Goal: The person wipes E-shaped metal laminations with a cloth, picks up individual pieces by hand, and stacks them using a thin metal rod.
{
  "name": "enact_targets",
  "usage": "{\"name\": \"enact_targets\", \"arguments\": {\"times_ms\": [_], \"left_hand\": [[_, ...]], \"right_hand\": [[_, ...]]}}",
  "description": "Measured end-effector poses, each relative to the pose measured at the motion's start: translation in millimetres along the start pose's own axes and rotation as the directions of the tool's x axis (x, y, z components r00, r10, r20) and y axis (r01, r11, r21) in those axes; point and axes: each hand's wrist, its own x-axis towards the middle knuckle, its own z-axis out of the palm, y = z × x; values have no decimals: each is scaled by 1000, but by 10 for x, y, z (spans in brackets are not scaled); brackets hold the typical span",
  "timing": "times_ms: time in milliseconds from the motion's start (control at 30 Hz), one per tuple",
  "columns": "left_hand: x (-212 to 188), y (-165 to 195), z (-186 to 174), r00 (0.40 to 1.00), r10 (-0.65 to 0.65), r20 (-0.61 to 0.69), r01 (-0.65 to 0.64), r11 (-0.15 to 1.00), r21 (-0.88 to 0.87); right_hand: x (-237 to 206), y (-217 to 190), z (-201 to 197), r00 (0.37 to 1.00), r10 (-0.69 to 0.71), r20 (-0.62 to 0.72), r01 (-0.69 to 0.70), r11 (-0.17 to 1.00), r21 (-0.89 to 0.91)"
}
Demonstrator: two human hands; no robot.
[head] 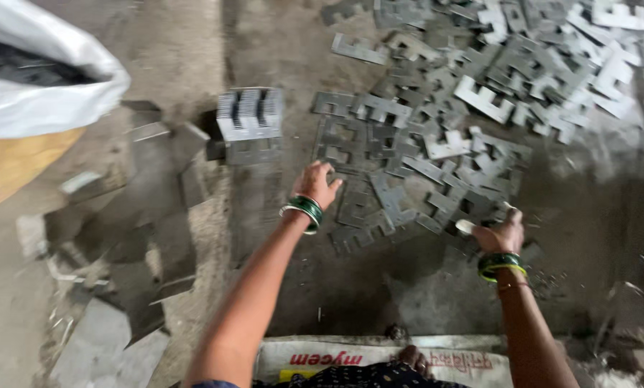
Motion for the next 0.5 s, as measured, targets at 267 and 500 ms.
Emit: {"name": "enact_targets", "arguments": {"times_ms": [267,500], "left_hand": [[246,306,232,946,-279,-166,268,960,-84],[920,142,-86,930,-293,-222,328,934,144]], "right_hand": [[53,115,-52,921,84,379,-296,786,544],[236,-340,-344,884,-460,-86,460,888,-16]]}}
